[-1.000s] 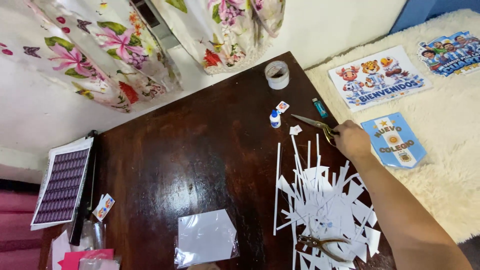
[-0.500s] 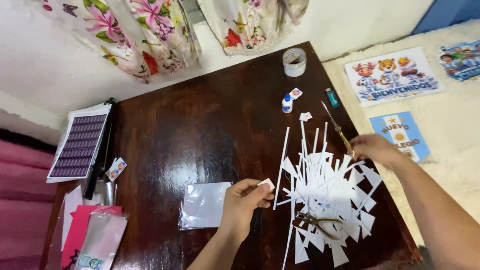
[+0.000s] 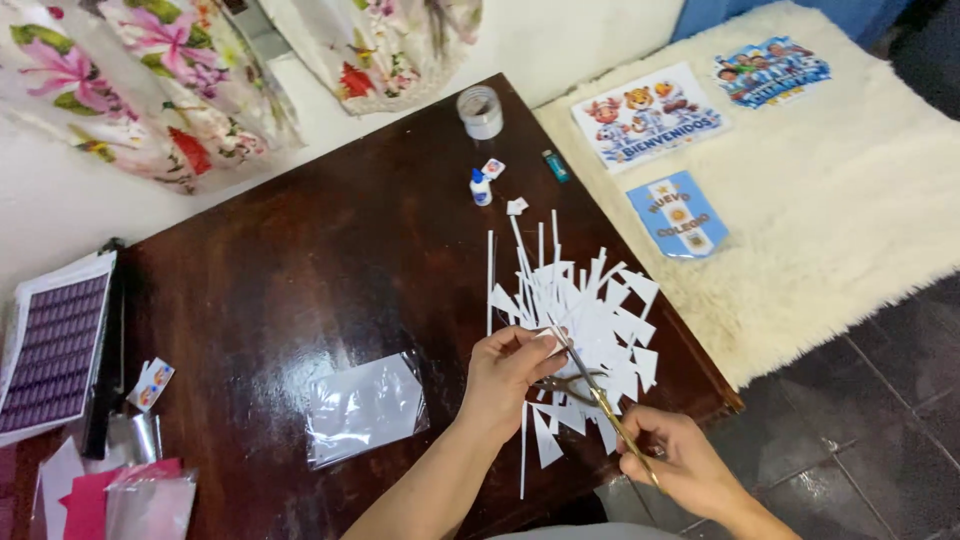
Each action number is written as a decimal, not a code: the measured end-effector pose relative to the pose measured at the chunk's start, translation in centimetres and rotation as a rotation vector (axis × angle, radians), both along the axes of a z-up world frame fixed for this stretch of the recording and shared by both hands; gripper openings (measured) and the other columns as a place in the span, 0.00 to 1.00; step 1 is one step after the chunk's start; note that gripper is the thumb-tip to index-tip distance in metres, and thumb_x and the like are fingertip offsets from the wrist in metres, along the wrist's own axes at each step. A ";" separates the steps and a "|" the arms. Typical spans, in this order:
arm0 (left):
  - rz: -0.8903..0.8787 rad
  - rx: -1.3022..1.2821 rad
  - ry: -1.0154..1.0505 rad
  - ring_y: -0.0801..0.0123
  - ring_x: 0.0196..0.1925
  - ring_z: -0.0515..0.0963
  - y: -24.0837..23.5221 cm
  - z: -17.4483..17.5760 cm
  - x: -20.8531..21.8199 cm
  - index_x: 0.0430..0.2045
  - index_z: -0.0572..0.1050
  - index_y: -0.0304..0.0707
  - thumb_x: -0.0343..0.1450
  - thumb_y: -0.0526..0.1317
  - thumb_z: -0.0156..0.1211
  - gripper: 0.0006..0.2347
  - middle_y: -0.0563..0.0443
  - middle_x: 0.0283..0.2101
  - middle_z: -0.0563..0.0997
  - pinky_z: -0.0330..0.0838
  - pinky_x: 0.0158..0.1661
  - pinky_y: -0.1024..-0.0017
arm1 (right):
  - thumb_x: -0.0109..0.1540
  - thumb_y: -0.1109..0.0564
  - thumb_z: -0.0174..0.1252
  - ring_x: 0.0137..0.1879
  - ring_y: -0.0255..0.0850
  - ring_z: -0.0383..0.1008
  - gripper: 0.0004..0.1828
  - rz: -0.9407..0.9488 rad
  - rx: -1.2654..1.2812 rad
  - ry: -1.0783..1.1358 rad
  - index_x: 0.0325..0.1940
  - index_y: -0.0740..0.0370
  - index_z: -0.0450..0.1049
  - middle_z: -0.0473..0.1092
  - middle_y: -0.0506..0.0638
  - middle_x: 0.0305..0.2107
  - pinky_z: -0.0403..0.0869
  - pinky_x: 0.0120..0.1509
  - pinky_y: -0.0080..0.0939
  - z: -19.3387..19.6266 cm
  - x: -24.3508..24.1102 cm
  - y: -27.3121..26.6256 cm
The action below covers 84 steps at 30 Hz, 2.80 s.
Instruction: The person puts printed flyers into clear plastic sleeves, cuts small white paper strips using scissors, and seals the sleeves with adhesive stickers on a wooden table.
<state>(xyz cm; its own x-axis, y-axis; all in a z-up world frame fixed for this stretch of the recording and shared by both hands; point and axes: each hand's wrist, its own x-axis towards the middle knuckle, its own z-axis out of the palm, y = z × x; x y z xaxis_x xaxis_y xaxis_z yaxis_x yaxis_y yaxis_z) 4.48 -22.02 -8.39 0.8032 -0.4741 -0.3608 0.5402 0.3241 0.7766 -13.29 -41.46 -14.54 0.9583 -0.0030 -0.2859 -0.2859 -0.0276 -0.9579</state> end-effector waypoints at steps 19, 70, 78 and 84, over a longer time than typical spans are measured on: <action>-0.078 -0.003 -0.010 0.66 0.37 0.84 -1.3 -0.5 -1.5 0.24 0.77 0.28 0.70 0.30 0.64 0.04 0.45 0.34 0.83 0.83 0.48 0.64 | 0.57 0.53 0.69 0.25 0.32 0.70 0.15 -0.047 0.148 0.105 0.29 0.65 0.72 0.70 0.46 0.22 0.70 0.30 0.34 0.5 -2.4 -0.4; 0.125 0.272 -0.255 0.78 0.26 0.77 12.1 5.6 0.4 0.26 0.82 0.30 0.67 0.36 0.71 0.06 0.52 0.25 0.82 0.69 0.25 0.79 | 0.56 0.60 0.69 0.38 0.33 0.78 0.11 0.058 -0.128 -0.432 0.42 0.63 0.81 0.79 0.47 0.30 0.76 0.43 0.33 11.2 14.7 13.4; 0.006 0.070 -0.275 0.72 0.30 0.82 17.1 8.8 -2.8 0.33 0.84 0.26 0.72 0.37 0.60 0.09 0.48 0.28 0.84 0.78 0.31 0.74 | 0.61 0.62 0.65 0.33 0.31 0.68 0.04 -0.065 0.051 -0.371 0.38 0.66 0.79 0.72 0.44 0.27 0.66 0.37 0.32 12.0 11.2 16.9; 0.108 0.152 -0.329 0.71 0.29 0.82 20.3 8.5 -3.3 0.33 0.83 0.24 0.72 0.35 0.62 0.08 0.45 0.30 0.85 0.77 0.30 0.74 | 0.63 0.60 0.63 0.33 0.30 0.66 0.06 -0.032 0.144 -0.232 0.35 0.67 0.78 0.71 0.44 0.27 0.66 0.37 0.32 13.0 11.0 20.2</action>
<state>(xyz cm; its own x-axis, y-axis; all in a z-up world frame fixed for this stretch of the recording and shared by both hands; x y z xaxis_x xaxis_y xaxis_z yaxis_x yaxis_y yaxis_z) 1.16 -1.75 0.09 0.9301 -0.3415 -0.1348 0.2228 0.2332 0.9466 -2.24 -21.28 -1.52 0.9983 -0.0091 -0.0581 -0.0566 0.1190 -0.9913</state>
